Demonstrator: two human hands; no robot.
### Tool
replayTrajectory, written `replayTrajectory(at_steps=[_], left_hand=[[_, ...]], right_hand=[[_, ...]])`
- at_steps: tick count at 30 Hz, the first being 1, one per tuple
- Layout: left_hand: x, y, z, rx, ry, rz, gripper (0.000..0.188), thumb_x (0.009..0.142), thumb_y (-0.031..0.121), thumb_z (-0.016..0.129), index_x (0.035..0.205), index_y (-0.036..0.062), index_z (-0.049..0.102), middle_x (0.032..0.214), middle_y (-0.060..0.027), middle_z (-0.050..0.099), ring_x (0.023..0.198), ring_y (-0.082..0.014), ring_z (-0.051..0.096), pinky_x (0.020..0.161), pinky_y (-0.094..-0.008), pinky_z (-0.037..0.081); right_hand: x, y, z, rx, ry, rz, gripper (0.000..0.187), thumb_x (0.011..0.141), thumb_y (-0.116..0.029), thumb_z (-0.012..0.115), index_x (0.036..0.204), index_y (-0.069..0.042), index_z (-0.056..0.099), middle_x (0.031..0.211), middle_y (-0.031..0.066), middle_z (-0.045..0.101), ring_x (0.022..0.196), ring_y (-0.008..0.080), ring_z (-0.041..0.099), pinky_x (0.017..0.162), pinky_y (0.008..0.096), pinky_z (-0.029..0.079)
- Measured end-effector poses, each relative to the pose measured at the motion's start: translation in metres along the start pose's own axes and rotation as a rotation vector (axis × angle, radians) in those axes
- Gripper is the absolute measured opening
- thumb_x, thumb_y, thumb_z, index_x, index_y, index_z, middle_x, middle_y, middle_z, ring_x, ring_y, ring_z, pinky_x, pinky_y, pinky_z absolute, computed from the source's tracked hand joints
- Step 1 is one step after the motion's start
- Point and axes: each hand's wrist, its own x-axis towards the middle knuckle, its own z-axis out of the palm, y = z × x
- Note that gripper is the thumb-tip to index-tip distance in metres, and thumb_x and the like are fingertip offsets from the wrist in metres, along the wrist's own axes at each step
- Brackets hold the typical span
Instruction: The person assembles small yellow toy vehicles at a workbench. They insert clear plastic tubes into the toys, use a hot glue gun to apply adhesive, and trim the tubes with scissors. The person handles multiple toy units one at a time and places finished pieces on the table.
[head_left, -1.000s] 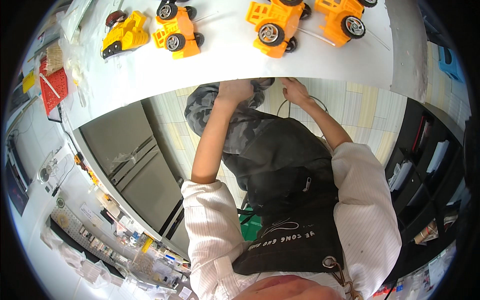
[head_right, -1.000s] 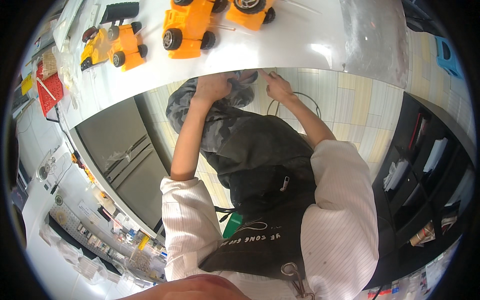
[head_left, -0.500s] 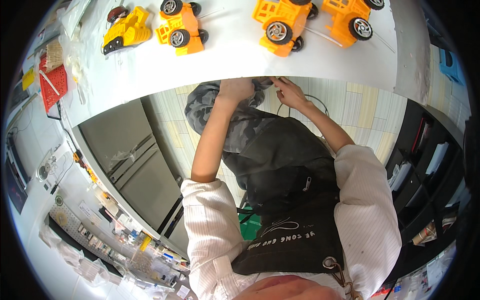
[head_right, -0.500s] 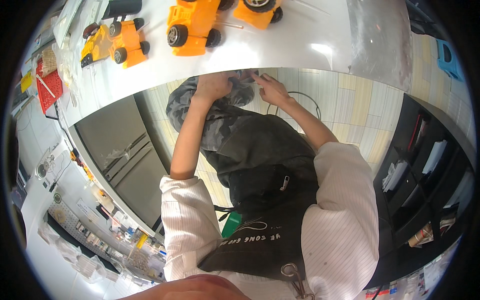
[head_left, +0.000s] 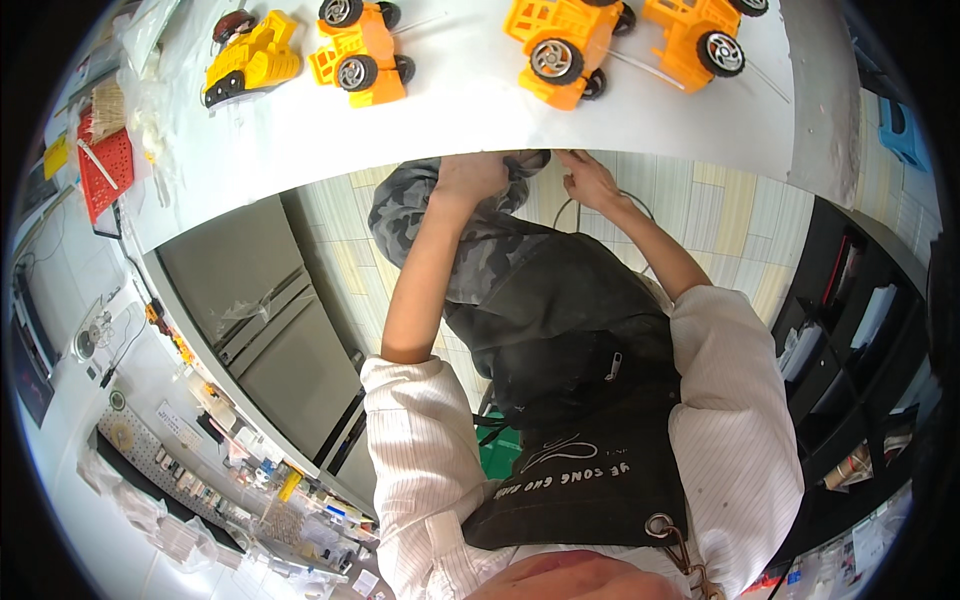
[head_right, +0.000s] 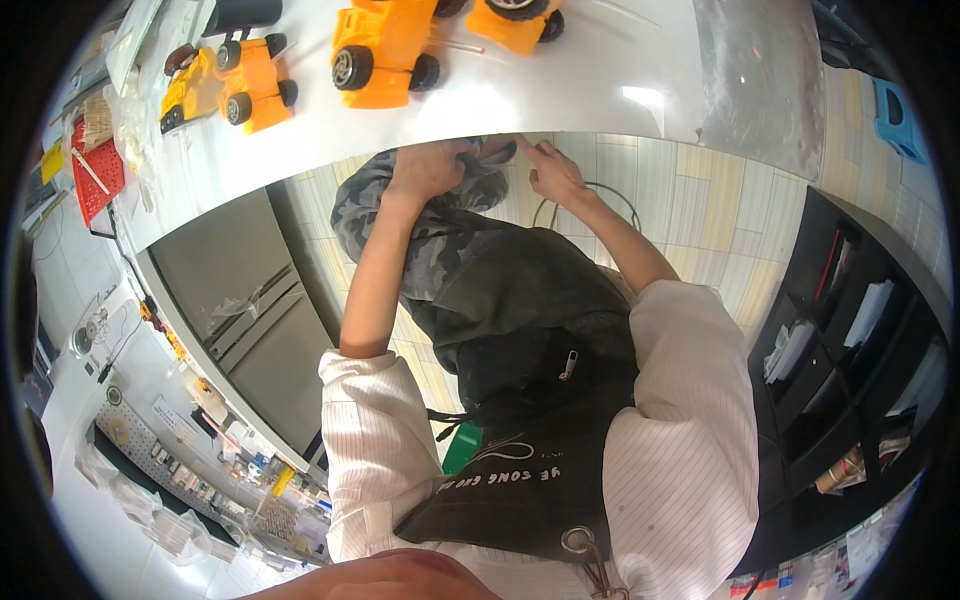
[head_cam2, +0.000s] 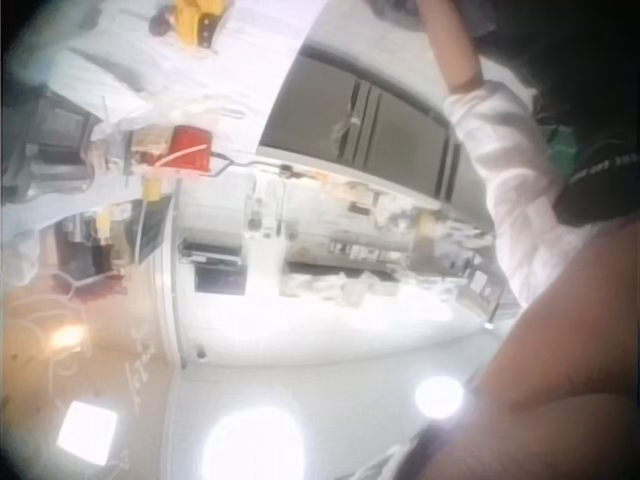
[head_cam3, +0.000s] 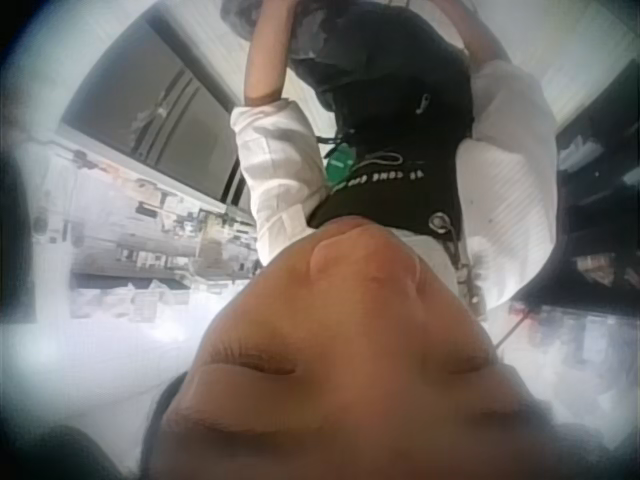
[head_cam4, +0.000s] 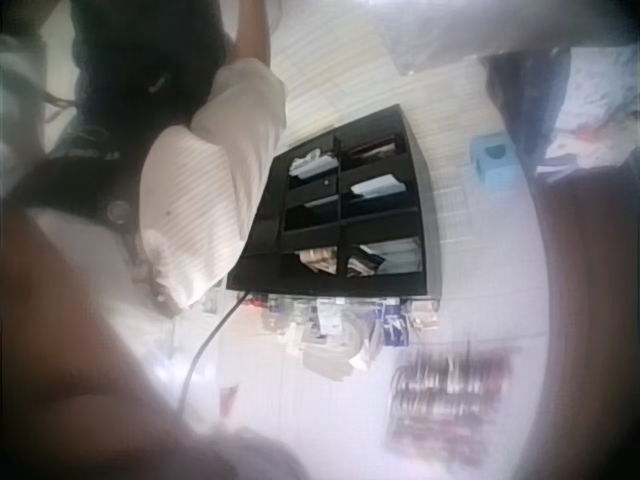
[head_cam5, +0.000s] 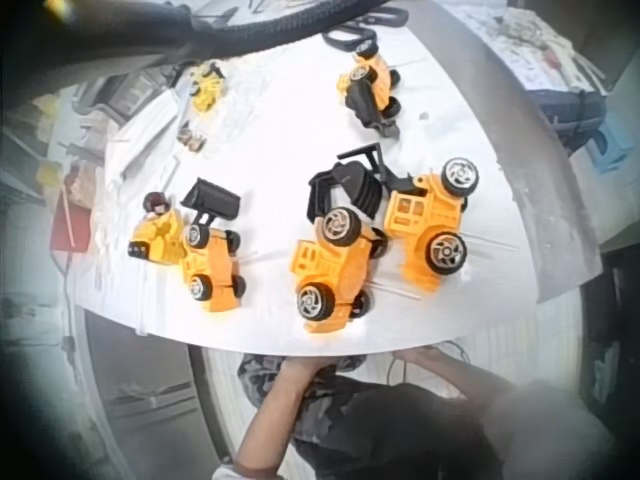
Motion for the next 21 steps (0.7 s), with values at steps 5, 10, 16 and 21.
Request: replayTrajectory(at_steps=[5,10,16,21], left_hand=[[0.000,0.001,0.002,-0.021,-0.031,-0.037,0.028,0.077,0.018,0.063,0.100,0.0249,0.078,0.096,-0.0105,0.072,0.096,-0.0287,0.067,0.085,-0.0416,0.053],[0.000,-0.005,0.012,0.012,0.020,-0.034,0.029,0.077,0.017,0.063,0.101,0.0253,0.077,0.098,-0.0101,0.072,0.097,-0.0284,0.067,0.086,-0.0412,0.053],[0.001,-0.004,0.010,-0.034,-0.020,-0.045,0.031,0.076,0.017,0.063,0.102,0.0251,0.077,0.099,-0.0098,0.072,0.098,-0.0281,0.067,0.087,-0.0413,0.053],[0.001,-0.002,0.006,-0.024,-0.020,-0.048,0.031,0.077,0.018,0.063,0.103,0.0254,0.077,0.098,-0.0098,0.072,0.098,-0.0281,0.067,0.086,-0.0415,0.053]], right_hand=[[0.008,-0.014,0.002,0.360,-0.121,0.078,0.080,0.081,-0.002,0.060,0.154,-0.018,0.033,0.106,0.0131,0.059,0.088,0.0268,0.063,0.079,0.0380,0.054],[0.005,-0.020,0.003,0.405,-0.140,-0.013,0.078,0.079,0.000,0.061,0.152,-0.014,0.037,0.102,0.0110,0.058,0.082,0.0251,0.062,0.077,0.0355,0.053],[0.001,-0.027,-0.007,0.132,-0.125,-0.116,0.073,0.080,-0.002,0.060,0.148,-0.018,0.041,0.106,0.0127,0.059,0.097,0.0308,0.062,0.079,0.0400,0.055],[-0.003,-0.033,-0.014,-0.085,-0.056,-0.022,0.074,0.080,-0.001,0.057,0.149,-0.025,0.041,0.110,0.0153,0.060,0.103,0.0346,0.063,0.081,0.0447,0.056]])
